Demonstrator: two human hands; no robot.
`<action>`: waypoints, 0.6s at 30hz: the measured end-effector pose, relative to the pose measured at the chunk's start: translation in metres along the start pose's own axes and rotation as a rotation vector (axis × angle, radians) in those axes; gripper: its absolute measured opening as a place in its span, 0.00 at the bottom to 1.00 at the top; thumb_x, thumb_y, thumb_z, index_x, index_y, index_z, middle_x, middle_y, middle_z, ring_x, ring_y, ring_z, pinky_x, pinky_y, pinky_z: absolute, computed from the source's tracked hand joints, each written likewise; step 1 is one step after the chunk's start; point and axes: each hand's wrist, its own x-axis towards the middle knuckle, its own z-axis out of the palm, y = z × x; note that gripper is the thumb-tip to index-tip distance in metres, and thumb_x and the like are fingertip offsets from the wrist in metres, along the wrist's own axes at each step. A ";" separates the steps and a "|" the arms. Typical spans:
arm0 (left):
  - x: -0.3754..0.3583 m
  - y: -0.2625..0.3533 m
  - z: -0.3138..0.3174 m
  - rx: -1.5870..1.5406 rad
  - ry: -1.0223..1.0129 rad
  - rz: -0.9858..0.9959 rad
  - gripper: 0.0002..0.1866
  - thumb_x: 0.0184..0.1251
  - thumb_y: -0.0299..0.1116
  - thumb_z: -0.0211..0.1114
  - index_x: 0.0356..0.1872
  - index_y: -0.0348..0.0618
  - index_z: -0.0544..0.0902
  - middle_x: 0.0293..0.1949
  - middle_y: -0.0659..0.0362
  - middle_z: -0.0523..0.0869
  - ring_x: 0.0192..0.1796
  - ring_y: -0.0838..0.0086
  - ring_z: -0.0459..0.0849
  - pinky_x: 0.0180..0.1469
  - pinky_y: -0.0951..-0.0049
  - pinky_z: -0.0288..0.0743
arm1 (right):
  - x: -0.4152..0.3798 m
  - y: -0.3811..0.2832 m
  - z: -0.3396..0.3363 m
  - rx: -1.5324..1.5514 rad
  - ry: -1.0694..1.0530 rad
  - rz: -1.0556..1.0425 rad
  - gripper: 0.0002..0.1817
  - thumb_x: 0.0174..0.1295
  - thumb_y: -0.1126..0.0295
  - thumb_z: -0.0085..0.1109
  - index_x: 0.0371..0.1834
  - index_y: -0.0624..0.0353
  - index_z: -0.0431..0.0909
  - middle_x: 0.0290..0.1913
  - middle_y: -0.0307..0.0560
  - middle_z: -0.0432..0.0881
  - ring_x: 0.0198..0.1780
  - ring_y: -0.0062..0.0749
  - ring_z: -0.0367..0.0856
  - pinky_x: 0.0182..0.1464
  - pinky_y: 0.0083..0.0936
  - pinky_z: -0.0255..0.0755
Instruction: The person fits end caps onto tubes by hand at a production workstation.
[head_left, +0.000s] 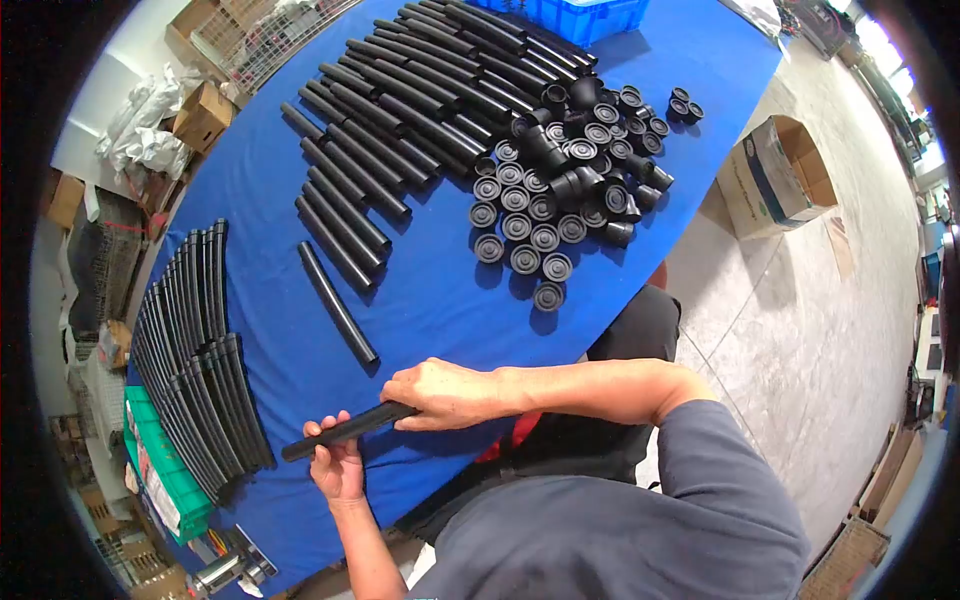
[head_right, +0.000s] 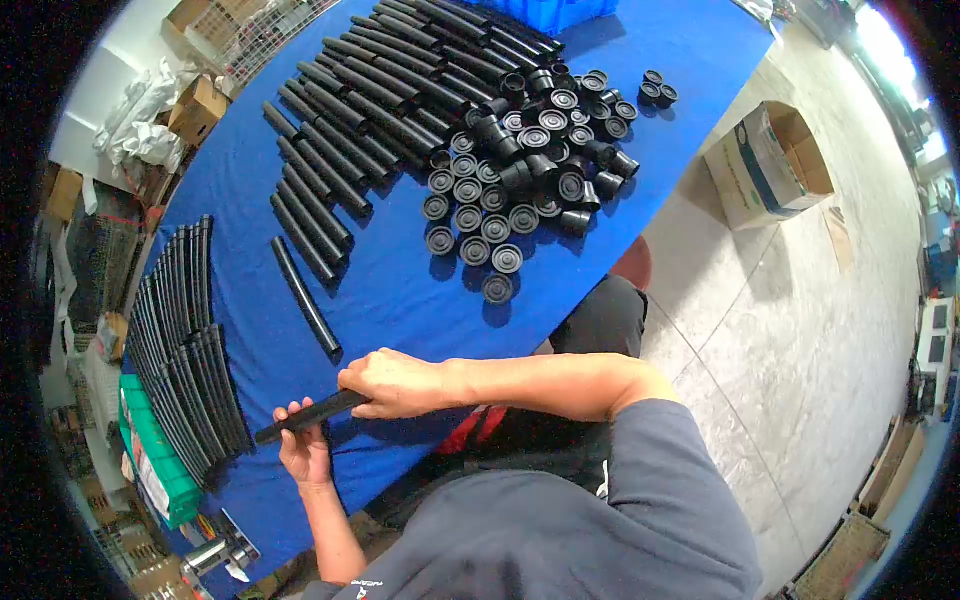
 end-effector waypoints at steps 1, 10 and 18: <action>0.000 0.000 0.000 0.011 0.007 0.006 0.16 0.69 0.24 0.71 0.53 0.40 0.76 0.62 0.43 0.82 0.72 0.47 0.76 0.74 0.46 0.74 | 0.000 0.005 0.004 0.015 0.030 -0.013 0.12 0.61 0.68 0.66 0.39 0.64 0.74 0.35 0.59 0.82 0.39 0.59 0.84 0.40 0.52 0.78; 0.002 -0.001 0.002 0.038 -0.043 0.012 0.17 0.70 0.23 0.70 0.56 0.39 0.77 0.63 0.43 0.82 0.73 0.48 0.75 0.76 0.48 0.72 | -0.001 0.007 0.010 -0.001 0.043 0.027 0.12 0.62 0.69 0.64 0.42 0.63 0.74 0.37 0.59 0.81 0.41 0.60 0.83 0.41 0.53 0.76; -0.001 -0.001 0.001 0.004 0.046 0.036 0.18 0.68 0.26 0.72 0.56 0.41 0.78 0.61 0.44 0.84 0.72 0.49 0.76 0.76 0.48 0.71 | -0.002 -0.002 0.011 -0.145 0.015 -0.016 0.14 0.62 0.67 0.66 0.45 0.62 0.74 0.37 0.56 0.79 0.39 0.56 0.85 0.39 0.49 0.79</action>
